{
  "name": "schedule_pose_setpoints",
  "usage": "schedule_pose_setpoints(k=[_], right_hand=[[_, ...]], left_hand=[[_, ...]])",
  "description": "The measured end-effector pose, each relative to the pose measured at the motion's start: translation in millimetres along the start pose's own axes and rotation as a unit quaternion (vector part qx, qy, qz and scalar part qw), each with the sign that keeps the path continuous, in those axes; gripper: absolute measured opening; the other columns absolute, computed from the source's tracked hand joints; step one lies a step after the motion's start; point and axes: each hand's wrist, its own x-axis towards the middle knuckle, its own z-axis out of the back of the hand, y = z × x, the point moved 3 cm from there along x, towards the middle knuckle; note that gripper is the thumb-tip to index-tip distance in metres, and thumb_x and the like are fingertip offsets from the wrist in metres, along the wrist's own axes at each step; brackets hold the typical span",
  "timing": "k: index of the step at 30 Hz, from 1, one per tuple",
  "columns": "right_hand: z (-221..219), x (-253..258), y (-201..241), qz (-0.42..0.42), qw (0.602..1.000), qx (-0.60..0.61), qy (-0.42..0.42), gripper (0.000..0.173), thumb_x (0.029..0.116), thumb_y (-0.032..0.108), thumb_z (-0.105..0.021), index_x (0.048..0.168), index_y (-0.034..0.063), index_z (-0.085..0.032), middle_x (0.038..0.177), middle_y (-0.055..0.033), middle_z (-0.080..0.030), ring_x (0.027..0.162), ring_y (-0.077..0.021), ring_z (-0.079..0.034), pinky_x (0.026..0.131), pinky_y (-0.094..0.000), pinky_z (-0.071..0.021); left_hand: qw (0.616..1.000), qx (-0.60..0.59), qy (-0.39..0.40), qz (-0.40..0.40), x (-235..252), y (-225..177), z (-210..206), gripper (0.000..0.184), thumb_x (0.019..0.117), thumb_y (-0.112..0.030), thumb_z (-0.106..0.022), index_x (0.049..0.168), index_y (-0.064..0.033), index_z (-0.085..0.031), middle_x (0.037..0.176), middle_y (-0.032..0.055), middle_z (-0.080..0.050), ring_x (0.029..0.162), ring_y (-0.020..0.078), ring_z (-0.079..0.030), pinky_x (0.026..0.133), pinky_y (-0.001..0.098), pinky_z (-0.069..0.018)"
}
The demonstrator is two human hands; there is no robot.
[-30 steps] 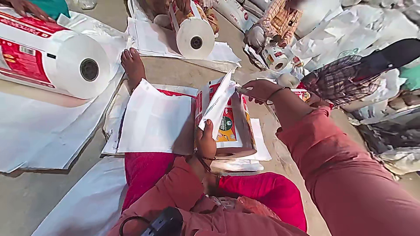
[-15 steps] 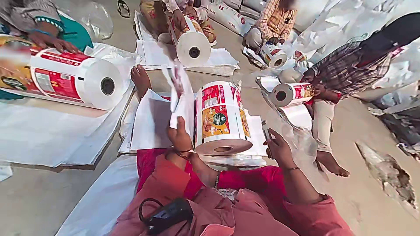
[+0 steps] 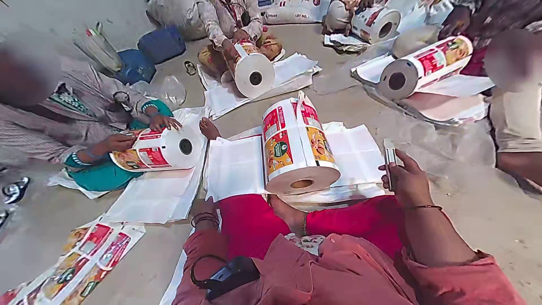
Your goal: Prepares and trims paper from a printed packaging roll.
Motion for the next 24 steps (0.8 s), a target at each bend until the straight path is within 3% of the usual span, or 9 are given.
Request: schedule_pose_setpoints(k=[2, 4, 8, 11, 16, 19, 22, 24], right_hand=[[5, 2, -4, -0.009, 1.000, 0.016, -0.001, 0.050, 0.1100, 0.014, -0.043, 0.159, 0.0207, -0.036, 0.089, -0.0077, -0.068, 0.050, -0.0116, -0.057, 0.043, -0.0238, -0.0475], [7, 5, -7, -0.012, 1.000, 0.023, 0.010, 0.051, 0.1093, 0.012, -0.044, 0.159, 0.0207, -0.035, 0.090, -0.0075, -0.067, 0.051, -0.0114, -0.057, 0.044, -0.0240, -0.0482], [5, 11, -6, -0.007, 0.998, 0.047, 0.049, 0.053, 0.1080, 0.009, -0.047, 0.159, 0.0192, -0.035, 0.091, -0.0080, -0.068, 0.050, -0.0104, -0.057, 0.044, -0.0225, -0.0485], [5, 14, -9, -0.007, 0.996, 0.056, 0.073, 0.054, 0.1073, 0.008, -0.047, 0.159, 0.0182, -0.035, 0.094, -0.0080, -0.069, 0.050, -0.0103, -0.057, 0.043, -0.0225, -0.0482], [13, 21, -20, -0.018, 0.995, 0.052, 0.079, 0.055, 0.1063, 0.008, -0.049, 0.159, 0.0159, -0.035, 0.093, -0.0080, -0.070, 0.049, -0.0105, -0.057, 0.041, -0.0228, -0.0475], [16, 24, -22, -0.018, 0.995, 0.065, 0.078, 0.055, 0.1058, 0.008, -0.050, 0.158, 0.0136, -0.035, 0.092, -0.0078, -0.069, 0.049, -0.0100, -0.057, 0.040, -0.0226, -0.0469], [13, 25, -23, -0.019, 0.992, 0.075, 0.099, 0.055, 0.1055, 0.006, -0.050, 0.158, 0.0130, -0.035, 0.091, -0.0078, -0.069, 0.049, -0.0104, -0.057, 0.040, -0.0227, -0.0472], [10, 27, -23, -0.022, 0.990, 0.074, 0.115, 0.056, 0.1056, 0.006, -0.049, 0.159, 0.0141, -0.035, 0.092, -0.0084, -0.069, 0.049, -0.0107, -0.057, 0.041, -0.0228, -0.0476]], left_hand=[[0.995, -0.037, -0.097, -0.012, -12, -23, 19, 0.076, 0.0943, -0.043, -0.069, 0.146, 0.0074, -0.047, 0.148, 0.0354, -0.046, 0.139, 0.0491, -0.046, 0.111, 0.0624, -0.0410], [0.980, -0.055, -0.134, -0.136, -26, -66, 32, 0.070, 0.0942, -0.036, -0.071, 0.146, 0.0055, -0.049, 0.149, 0.0333, -0.047, 0.141, 0.0473, -0.045, 0.115, 0.0589, -0.0383], [0.903, -0.057, -0.070, -0.420, -61, -182, 31, 0.044, 0.0999, -0.027, -0.067, 0.133, 0.0012, -0.062, 0.146, 0.0256, -0.053, 0.141, 0.0409, -0.046, 0.119, 0.0561, -0.0355], [0.856, -0.028, -0.008, -0.517, -97, -274, 18, 0.040, 0.1016, -0.027, -0.063, 0.133, -0.0005, -0.064, 0.146, 0.0246, -0.053, 0.142, 0.0403, -0.045, 0.119, 0.0567, -0.0348], [0.866, 0.083, 0.007, -0.493, -114, -379, -29, 0.061, 0.1069, -0.047, -0.045, 0.145, 0.0001, -0.055, 0.159, 0.0253, -0.040, 0.149, 0.0413, -0.037, 0.121, 0.0582, -0.0310], [0.879, 0.145, -0.019, -0.453, -128, -408, -40, 0.073, 0.1018, -0.059, -0.048, 0.142, 0.0012, -0.056, 0.153, 0.0252, -0.046, 0.145, 0.0426, -0.041, 0.116, 0.0616, -0.0368], [0.898, 0.132, -0.036, -0.419, -143, -424, -42, 0.063, 0.0962, -0.048, -0.063, 0.138, -0.0022, -0.061, 0.148, 0.0204, -0.052, 0.142, 0.0412, -0.043, 0.109, 0.0645, -0.0410], [0.908, 0.133, -0.041, -0.396, -148, -431, -40, 0.054, 0.0949, -0.041, -0.065, 0.133, -0.0028, -0.065, 0.144, 0.0211, -0.055, 0.140, 0.0421, -0.045, 0.106, 0.0653, -0.0428]])
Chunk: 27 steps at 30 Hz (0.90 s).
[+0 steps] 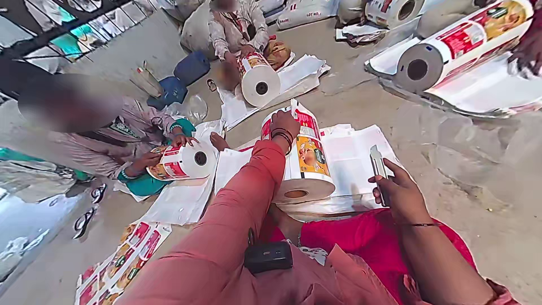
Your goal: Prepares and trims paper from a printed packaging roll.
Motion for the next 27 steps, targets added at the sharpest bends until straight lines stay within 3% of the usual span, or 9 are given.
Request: schedule_pose_setpoints(k=[4, 8, 13, 16, 18, 20, 21, 24, 27], right_hand=[[-2, 5, -2, -0.011, 1.000, -0.001, 0.018, 0.056, 0.1058, 0.005, -0.049, 0.159, 0.0151, -0.034, 0.093, -0.0084, -0.069, 0.050, -0.0113, -0.058, 0.041, -0.0229, -0.0485], [0, 7, -2, -0.016, 1.000, -0.002, 0.014, 0.055, 0.1056, 0.005, -0.049, 0.158, 0.0149, -0.035, 0.093, -0.0081, -0.069, 0.049, -0.0108, -0.057, 0.041, -0.0227, -0.0482], [2, 8, -2, -0.021, 1.000, -0.003, 0.007, 0.056, 0.1056, 0.005, -0.049, 0.159, 0.0163, -0.036, 0.093, -0.0083, -0.069, 0.048, -0.0104, -0.057, 0.042, -0.0222, -0.0482], [-1, 6, -2, -0.021, 1.000, -0.015, 0.009, 0.056, 0.1064, 0.006, -0.050, 0.159, 0.0191, -0.036, 0.092, -0.0088, -0.068, 0.049, -0.0106, -0.057, 0.042, -0.0222, -0.0487], [-1, 5, -2, -0.020, 1.000, -0.021, 0.007, 0.056, 0.1067, 0.007, -0.050, 0.159, 0.0205, -0.036, 0.092, -0.0087, -0.068, 0.049, -0.0109, -0.057, 0.043, -0.0227, -0.0492], [-2, 3, 0, -0.020, 1.000, -0.021, 0.003, 0.056, 0.1071, 0.007, -0.049, 0.159, 0.0214, -0.036, 0.093, -0.0090, -0.068, 0.049, -0.0113, -0.057, 0.043, -0.0230, -0.0491], [-2, 3, 0, -0.020, 1.000, -0.021, 0.001, 0.055, 0.1072, 0.007, -0.049, 0.159, 0.0214, -0.036, 0.092, -0.0090, -0.068, 0.049, -0.0113, -0.057, 0.042, -0.0232, -0.0489], [0, 3, -2, -0.021, 1.000, -0.017, -0.006, 0.054, 0.1073, 0.009, -0.050, 0.158, 0.0211, -0.037, 0.092, -0.0092, -0.068, 0.049, -0.0116, -0.057, 0.042, -0.0236, -0.0486], [0, 3, -4, -0.024, 0.999, -0.024, -0.009, 0.055, 0.1072, 0.010, -0.050, 0.159, 0.0220, -0.035, 0.092, -0.0088, -0.068, 0.049, -0.0115, -0.057, 0.043, -0.0238, -0.0485]], left_hand=[[0.999, 0.038, 0.025, 0.019, 10, -7, 6, 0.050, 0.0952, -0.039, -0.064, 0.128, -0.0008, -0.067, 0.144, 0.0221, -0.056, 0.141, 0.0434, -0.044, 0.104, 0.0673, -0.0436], [0.994, 0.063, 0.086, 0.005, 11, -21, 17, 0.042, 0.0993, -0.029, -0.057, 0.115, 0.0082, -0.068, 0.128, 0.0289, -0.065, 0.125, 0.0442, -0.061, 0.101, 0.0659, -0.0478], [0.992, 0.053, 0.118, 0.002, 8, -18, 27, 0.042, 0.1040, -0.025, -0.052, 0.125, 0.0095, -0.063, 0.131, 0.0293, -0.063, 0.127, 0.0430, -0.060, 0.105, 0.0647, -0.0451], [0.989, 0.046, 0.141, -0.003, 6, -9, 32, 0.046, 0.1018, -0.032, -0.058, 0.117, 0.0113, -0.065, 0.127, 0.0302, -0.064, 0.124, 0.0417, -0.061, 0.104, 0.0628, -0.0457], [0.984, 0.050, 0.171, -0.016, 7, -6, 32, 0.049, 0.0992, -0.036, -0.066, 0.115, 0.0106, -0.066, 0.118, 0.0284, -0.067, 0.112, 0.0389, -0.066, 0.099, 0.0593, -0.0493], [0.980, 0.042, 0.194, -0.017, 14, -1, 27, 0.046, 0.0968, -0.035, -0.070, 0.115, 0.0071, -0.066, 0.103, 0.0203, -0.069, 0.089, 0.0284, -0.069, 0.087, 0.0490, -0.0553], [0.979, 0.024, 0.201, -0.010, 16, 2, 24, 0.046, 0.0977, -0.035, -0.069, 0.117, 0.0063, -0.066, 0.101, 0.0187, -0.070, 0.084, 0.0261, -0.068, 0.084, 0.0466, -0.0562], [0.973, -0.109, 0.205, 0.012, 10, 1, 22, 0.043, 0.1043, -0.032, -0.058, 0.130, 0.0023, -0.061, 0.116, 0.0213, -0.067, 0.096, 0.0283, -0.069, 0.089, 0.0477, -0.0569], [0.973, -0.120, 0.189, -0.052, -1, -15, 24, 0.045, 0.1089, -0.030, -0.048, 0.130, 0.0079, -0.060, 0.130, 0.0285, -0.062, 0.123, 0.0387, -0.060, 0.105, 0.0582, -0.0446]])
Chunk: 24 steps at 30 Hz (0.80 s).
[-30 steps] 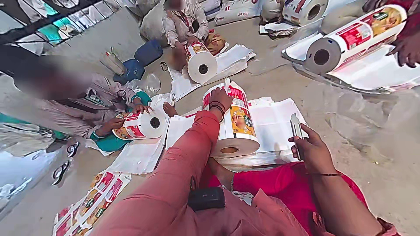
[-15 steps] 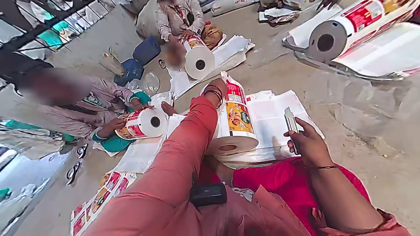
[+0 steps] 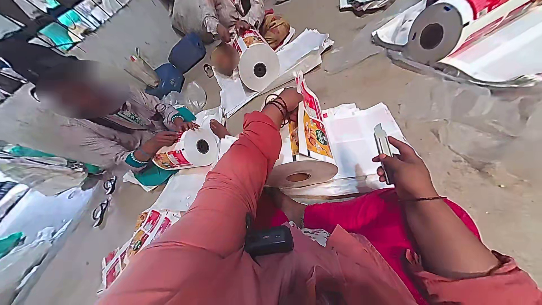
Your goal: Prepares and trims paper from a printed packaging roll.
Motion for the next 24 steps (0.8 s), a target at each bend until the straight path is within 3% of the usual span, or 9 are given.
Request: schedule_pose_setpoints(k=[4, 6, 9, 11, 13, 14, 16, 20, 24], right_hand=[[-4, 1, 3, 0.019, 0.995, -0.098, -0.018, 0.064, 0.1080, 0.015, -0.052, 0.163, 0.0331, -0.025, 0.107, -0.0098, -0.069, 0.054, -0.0145, -0.059, 0.047, -0.0307, -0.0508], [-15, 1, 10, 0.075, 0.980, -0.182, 0.000, 0.051, 0.1091, 0.016, -0.047, 0.158, 0.0293, -0.040, 0.119, -0.0123, -0.067, 0.068, -0.0201, -0.065, 0.057, -0.0393, -0.0551], [-54, -6, 36, 0.215, 0.919, -0.325, 0.058, 0.045, 0.1017, 0.032, -0.063, 0.144, 0.0164, -0.059, 0.123, -0.0192, -0.065, 0.096, -0.0337, -0.067, 0.078, -0.0565, -0.0556], [-86, -9, 53, 0.255, 0.873, -0.413, 0.049, 0.080, 0.0857, 0.060, -0.075, 0.149, 0.0158, -0.054, 0.130, -0.0218, -0.059, 0.102, -0.0395, -0.065, 0.080, -0.0613, -0.0549], [-107, -6, 63, 0.257, 0.852, -0.456, 0.021, 0.084, 0.0803, 0.059, -0.080, 0.146, 0.0138, -0.055, 0.135, -0.0241, -0.055, 0.105, -0.0425, -0.064, 0.080, -0.0616, -0.0552], [-110, 1, 66, 0.252, 0.851, -0.460, 0.004, 0.067, 0.0837, 0.049, -0.080, 0.136, 0.0111, -0.062, 0.134, -0.0250, -0.056, 0.106, -0.0441, -0.064, 0.080, -0.0624, -0.0551], [-93, 17, 72, 0.217, 0.866, -0.448, -0.038, 0.041, 0.0961, 0.038, -0.069, 0.116, 0.0021, -0.070, 0.127, -0.0282, -0.060, 0.105, -0.0482, -0.064, 0.081, -0.0660, -0.0532], [0, 57, 56, 0.050, 0.907, -0.402, -0.113, 0.060, 0.0946, 0.046, -0.071, 0.119, -0.0093, -0.064, 0.119, -0.0381, -0.061, 0.113, -0.0571, -0.059, 0.090, -0.0777, -0.0433], [83, 104, -31, -0.159, 0.876, -0.438, -0.121, 0.054, 0.0950, 0.040, -0.070, 0.108, -0.0120, -0.069, 0.115, -0.0368, -0.065, 0.111, -0.0524, -0.063, 0.094, -0.0736, -0.0445]], left_hand=[[0.997, -0.077, -0.016, -0.022, -15, -4, -16, 0.057, 0.0947, -0.021, -0.069, 0.143, 0.0032, -0.048, 0.128, 0.0257, -0.064, 0.117, 0.0365, -0.064, 0.100, 0.0575, -0.0504], [0.989, -0.143, -0.026, -0.010, -32, -4, -23, 0.074, 0.0925, -0.022, -0.071, 0.153, -0.0004, -0.036, 0.133, 0.0269, -0.061, 0.120, 0.0381, -0.063, 0.100, 0.0586, -0.0514], [0.963, -0.269, -0.014, -0.004, -59, -2, -37, 0.074, 0.1034, -0.045, -0.057, 0.159, -0.0080, -0.026, 0.142, 0.0246, -0.056, 0.123, 0.0355, -0.061, 0.098, 0.0565, -0.0529], [0.930, -0.367, 0.007, -0.016, -75, -9, -47, 0.067, 0.1082, -0.053, -0.040, 0.159, -0.0116, -0.027, 0.138, 0.0217, -0.059, 0.119, 0.0318, -0.064, 0.095, 0.0525, -0.0553], [0.890, -0.453, 0.037, -0.041, -87, -13, -58, 0.064, 0.1092, -0.056, -0.028, 0.158, -0.0156, -0.028, 0.133, 0.0198, -0.063, 0.112, 0.0309, -0.068, 0.092, 0.0500, -0.0568], [0.888, -0.454, 0.044, -0.065, -89, -12, -62, 0.063, 0.1100, -0.055, -0.025, 0.158, -0.0148, -0.029, 0.135, 0.0192, -0.063, 0.110, 0.0300, -0.069, 0.092, 0.0478, -0.0575], [0.923, -0.356, 0.022, -0.143, -92, -7, -61, 0.056, 0.1129, -0.040, -0.029, 0.158, -0.0073, -0.034, 0.144, 0.0189, -0.058, 0.120, 0.0273, -0.067, 0.101, 0.0437, -0.0555], [0.973, 0.013, -0.069, -0.220, -99, 22, -53, 0.058, 0.1018, -0.035, -0.063, 0.151, -0.0058, -0.050, 0.152, 0.0177, -0.052, 0.144, 0.0336, -0.046, 0.120, 0.0554, -0.0346], [0.977, 0.096, -0.102, -0.158, -109, 65, -71, 0.062, 0.1020, -0.050, -0.055, 0.153, -0.0142, -0.049, 0.165, 0.0078, -0.038, 0.157, 0.0312, -0.022, 0.124, 0.0659, -0.0138]])
